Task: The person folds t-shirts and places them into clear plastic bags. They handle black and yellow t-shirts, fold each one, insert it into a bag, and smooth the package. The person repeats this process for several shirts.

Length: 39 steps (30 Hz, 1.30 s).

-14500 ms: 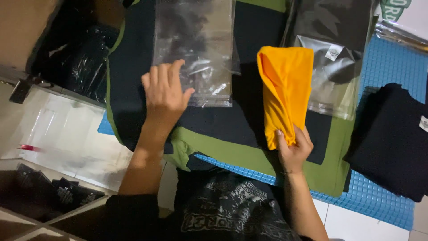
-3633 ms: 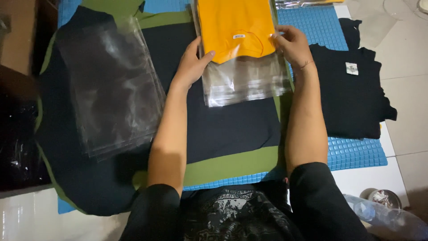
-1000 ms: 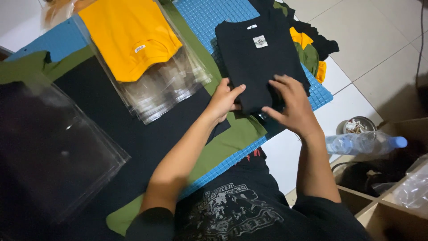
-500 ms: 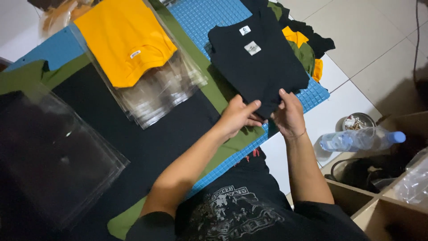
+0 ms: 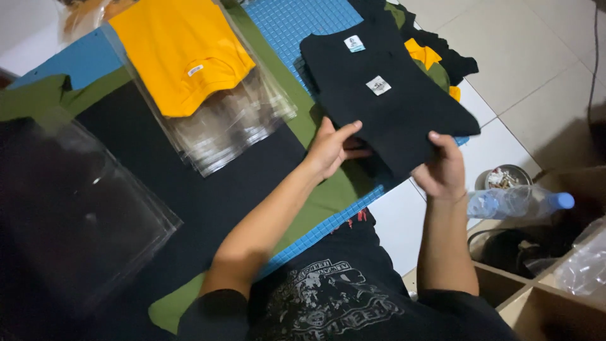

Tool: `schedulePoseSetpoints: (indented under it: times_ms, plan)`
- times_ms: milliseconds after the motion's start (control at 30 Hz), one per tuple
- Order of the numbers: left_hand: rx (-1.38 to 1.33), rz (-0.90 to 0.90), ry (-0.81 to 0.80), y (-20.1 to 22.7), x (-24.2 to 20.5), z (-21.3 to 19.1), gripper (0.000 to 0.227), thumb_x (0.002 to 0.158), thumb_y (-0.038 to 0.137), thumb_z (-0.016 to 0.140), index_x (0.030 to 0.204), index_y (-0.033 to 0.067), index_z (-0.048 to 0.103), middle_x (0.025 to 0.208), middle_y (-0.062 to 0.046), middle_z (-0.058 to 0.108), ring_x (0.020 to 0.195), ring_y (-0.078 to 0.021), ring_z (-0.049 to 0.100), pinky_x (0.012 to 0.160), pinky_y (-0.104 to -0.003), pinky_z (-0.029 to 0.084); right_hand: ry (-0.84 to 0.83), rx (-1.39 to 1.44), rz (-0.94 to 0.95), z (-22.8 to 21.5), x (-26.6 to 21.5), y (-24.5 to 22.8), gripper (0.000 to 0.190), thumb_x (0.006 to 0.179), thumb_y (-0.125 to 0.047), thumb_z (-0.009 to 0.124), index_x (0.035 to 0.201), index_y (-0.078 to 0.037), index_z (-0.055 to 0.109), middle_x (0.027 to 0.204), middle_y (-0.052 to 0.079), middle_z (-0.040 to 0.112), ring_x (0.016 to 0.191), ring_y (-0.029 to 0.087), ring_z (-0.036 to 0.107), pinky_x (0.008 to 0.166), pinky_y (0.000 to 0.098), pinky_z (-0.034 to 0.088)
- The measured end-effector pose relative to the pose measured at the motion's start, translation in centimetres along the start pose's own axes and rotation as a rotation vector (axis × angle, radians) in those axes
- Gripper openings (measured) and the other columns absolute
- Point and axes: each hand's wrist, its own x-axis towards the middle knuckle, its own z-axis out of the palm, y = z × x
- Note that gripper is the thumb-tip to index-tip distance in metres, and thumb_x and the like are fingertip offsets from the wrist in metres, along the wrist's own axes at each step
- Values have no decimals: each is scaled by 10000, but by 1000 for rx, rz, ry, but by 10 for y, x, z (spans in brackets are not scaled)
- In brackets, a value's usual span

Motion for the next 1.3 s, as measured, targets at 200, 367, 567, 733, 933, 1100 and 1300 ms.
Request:
schedulePoseSetpoints:
  times_ms: [200,367,567,733,933,1100,1300]
  plan:
    - [43,139,-14,-2,43,-86,598,902,61,761,1439,125,505,1262,-221,676,1033,-349,730,748,-519,650,-46,29,139,70,-44,71,513,847,-216,599,1349,-108,621,1337,214,665,1228,452,637,1002,741,508]
    - [214,104,-22,62,-32,-155,764,864,27,790,1533,27,419,1325,-239,642,1101,-348,709,861,-543,626,-173,-2,335,109,-92,144,425,963,-224,564,1377,-164,643,1392,113,666,1312,370,598,1078,706,454]
    - [585,73,48,85,-118,-201,758,878,77,792,1545,10,438,1506,-256,465,1363,-379,439,1065,-475,447,-422,11,562,102,-101,218,395,1059,-339,485,1316,-109,676,1398,144,658,1305,356,600,1060,637,501]
    - [573,33,98,78,-155,-214,715,909,80,764,1525,-52,426,1200,-192,610,951,-245,703,655,-349,655,-464,-34,673,90,-104,226,372,1086,-364,448,1201,-136,718,1321,136,701,1215,326,665,1001,547,562]
    - [448,177,88,40,-189,-224,763,933,74,733,1577,29,328,1062,-258,625,726,-345,749,622,-460,683,-1053,-509,509,93,-80,138,386,973,-331,661,1094,33,699,853,241,766,790,321,772,698,448,620]
    - [328,150,161,4,-232,-171,962,1008,143,565,1651,261,-141,1501,-458,284,1203,-642,555,941,-704,504,-611,-1201,-529,119,-1,63,250,1050,-110,591,1259,8,660,974,184,742,921,322,737,855,431,557]
    - [678,387,145,-11,-245,-124,847,963,43,663,1655,106,179,1626,-301,327,1233,-412,654,995,-485,574,-548,-2192,-367,105,60,87,507,1041,-384,626,1355,13,651,1100,244,704,1075,436,652,918,564,473]
